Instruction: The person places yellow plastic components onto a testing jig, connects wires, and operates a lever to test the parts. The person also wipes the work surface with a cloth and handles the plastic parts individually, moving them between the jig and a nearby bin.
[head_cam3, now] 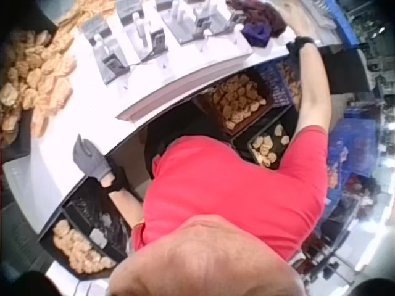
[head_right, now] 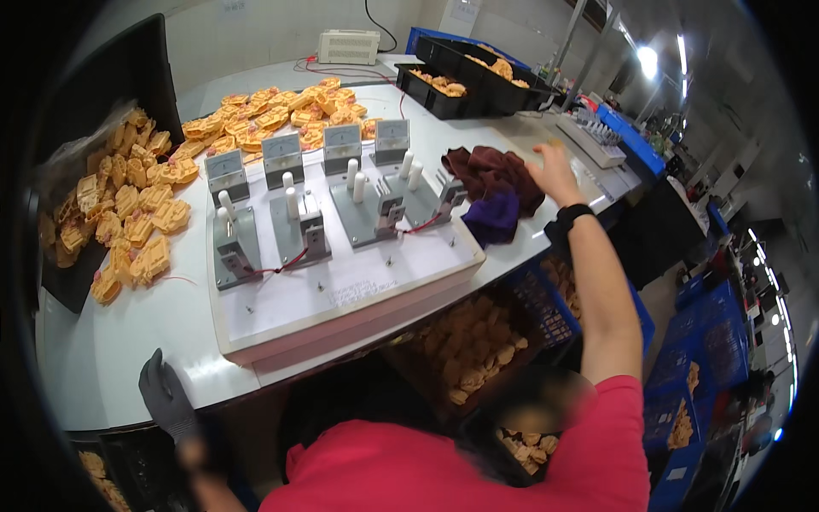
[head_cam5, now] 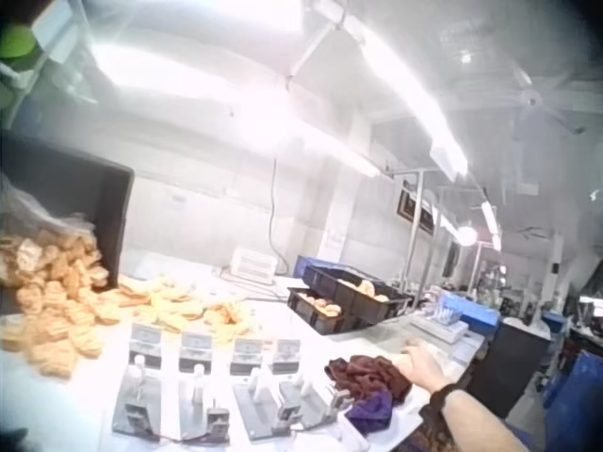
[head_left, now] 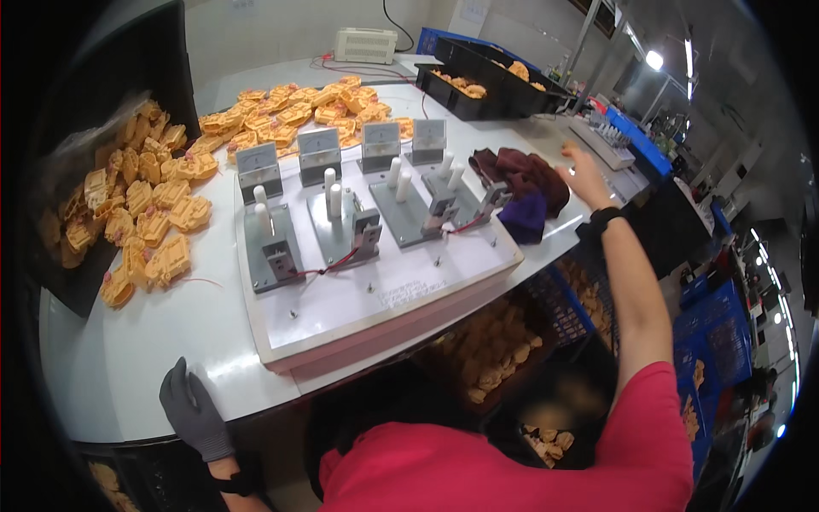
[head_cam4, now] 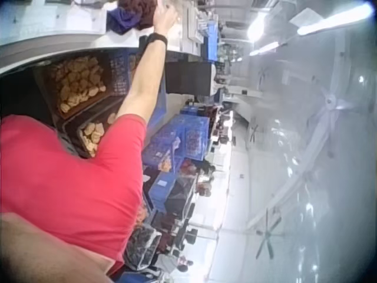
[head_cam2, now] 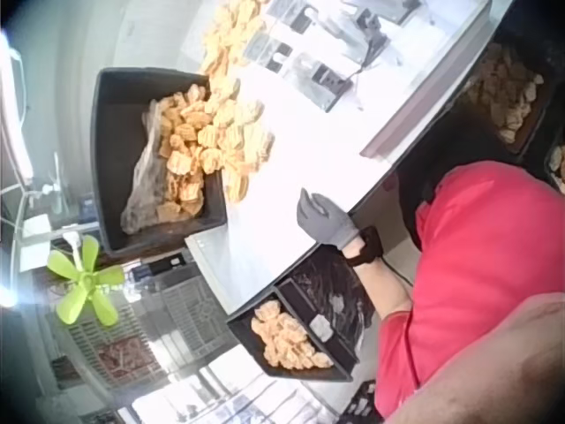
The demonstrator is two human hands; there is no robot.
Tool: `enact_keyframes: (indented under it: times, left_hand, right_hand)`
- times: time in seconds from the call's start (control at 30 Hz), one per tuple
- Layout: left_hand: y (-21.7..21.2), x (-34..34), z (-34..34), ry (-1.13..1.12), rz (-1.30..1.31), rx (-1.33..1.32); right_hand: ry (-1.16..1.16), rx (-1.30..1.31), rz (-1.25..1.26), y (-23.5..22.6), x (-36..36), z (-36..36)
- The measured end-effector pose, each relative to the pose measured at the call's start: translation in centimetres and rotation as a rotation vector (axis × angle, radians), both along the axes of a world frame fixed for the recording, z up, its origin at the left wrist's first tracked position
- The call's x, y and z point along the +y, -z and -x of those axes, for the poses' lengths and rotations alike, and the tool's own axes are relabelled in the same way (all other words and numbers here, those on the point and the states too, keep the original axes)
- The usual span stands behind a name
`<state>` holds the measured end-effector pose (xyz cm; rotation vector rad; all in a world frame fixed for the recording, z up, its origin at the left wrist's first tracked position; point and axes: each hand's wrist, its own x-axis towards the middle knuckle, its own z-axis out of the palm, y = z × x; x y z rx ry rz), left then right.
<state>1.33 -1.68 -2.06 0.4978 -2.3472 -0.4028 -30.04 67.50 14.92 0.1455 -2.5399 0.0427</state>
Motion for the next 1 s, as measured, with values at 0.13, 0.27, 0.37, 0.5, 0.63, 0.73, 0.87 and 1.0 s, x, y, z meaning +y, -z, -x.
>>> enact_keyframes:
  times: [0.13,0.27,0.37,0.5,0.63,0.73,0.87,1.0]
  left_hand:
    - [0.0,-0.2,-0.3,-0.023,0.01,-0.03]
    - [-2.4,1.1,-0.4,-0.001,0.028,-0.098]
    - [-4.1,2.2,0.1,0.002,0.042,-0.077]
    - [-4.6,2.7,0.2,0.007,0.04,-0.1]
    - [-3.4,1.2,-0.1,0.034,0.026,-0.139]
    - [-2.5,-1.0,-0.3,0.063,-0.101,-0.142]
    - [-2.4,-1.8,-1.4,-0.075,-0.161,-0.156]
    - [-3.2,-1.4,-1.3,-0.124,-0.214,-0.141]
  right_hand:
    - [0.337,-0.111,0.178,5.5,2.6,3.4]
    - [0.229,-0.339,0.495,9.8,3.6,4.7]
    - [0.28,-0.357,0.379,10.0,3.2,7.0]
    - [0.2,0.002,0.695,5.1,3.2,10.4]
    - [-0.066,0.463,0.767,-3.3,3.1,14.2]
    - [0.018,0.268,0.919,-10.1,3.3,16.4]
    - [-0.088,0.328,1.022,-15.7,1.1,19.4]
    - [-0.312,0.557,0.685,-21.7,-7.7,26.1]
